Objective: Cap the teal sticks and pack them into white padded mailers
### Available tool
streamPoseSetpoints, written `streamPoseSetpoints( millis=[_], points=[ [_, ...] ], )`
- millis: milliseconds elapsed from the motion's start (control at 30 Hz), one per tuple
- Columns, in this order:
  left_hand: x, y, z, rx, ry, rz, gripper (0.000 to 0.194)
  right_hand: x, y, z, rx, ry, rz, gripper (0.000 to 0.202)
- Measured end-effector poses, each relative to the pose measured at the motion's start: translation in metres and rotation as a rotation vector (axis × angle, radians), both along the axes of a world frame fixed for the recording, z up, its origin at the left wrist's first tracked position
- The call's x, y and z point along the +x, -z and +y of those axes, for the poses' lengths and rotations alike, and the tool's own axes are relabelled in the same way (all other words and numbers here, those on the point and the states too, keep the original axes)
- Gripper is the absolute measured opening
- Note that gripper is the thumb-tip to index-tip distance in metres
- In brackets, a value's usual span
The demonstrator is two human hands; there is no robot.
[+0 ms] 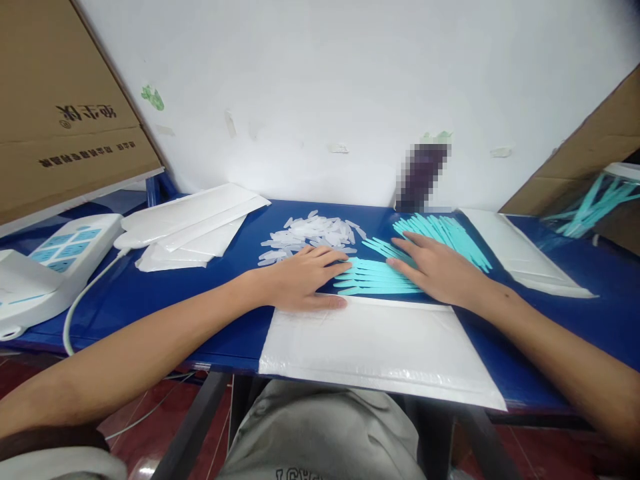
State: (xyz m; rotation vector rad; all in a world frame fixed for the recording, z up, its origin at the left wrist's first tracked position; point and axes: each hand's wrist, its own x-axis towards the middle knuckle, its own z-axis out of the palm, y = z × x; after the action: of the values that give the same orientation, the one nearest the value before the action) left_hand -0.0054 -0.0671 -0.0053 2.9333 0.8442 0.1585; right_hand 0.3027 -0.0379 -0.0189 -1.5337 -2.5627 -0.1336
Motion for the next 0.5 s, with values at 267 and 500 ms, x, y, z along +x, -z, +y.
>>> streamPoseSetpoints(
  millis=[267,500],
  points=[
    [0.0,-0.002,-0.001,-0.016,-0.002,0.004,0.069,-0.002,-0.003,0.001,-0.022,-0.014,-0.014,0.073],
    [0.0,-0.002,-0.001,-0.011,-0.002,0.01,0.07,0.007,-0.005,0.009,0.033,-0.031,0.023,0.058]
  ],
)
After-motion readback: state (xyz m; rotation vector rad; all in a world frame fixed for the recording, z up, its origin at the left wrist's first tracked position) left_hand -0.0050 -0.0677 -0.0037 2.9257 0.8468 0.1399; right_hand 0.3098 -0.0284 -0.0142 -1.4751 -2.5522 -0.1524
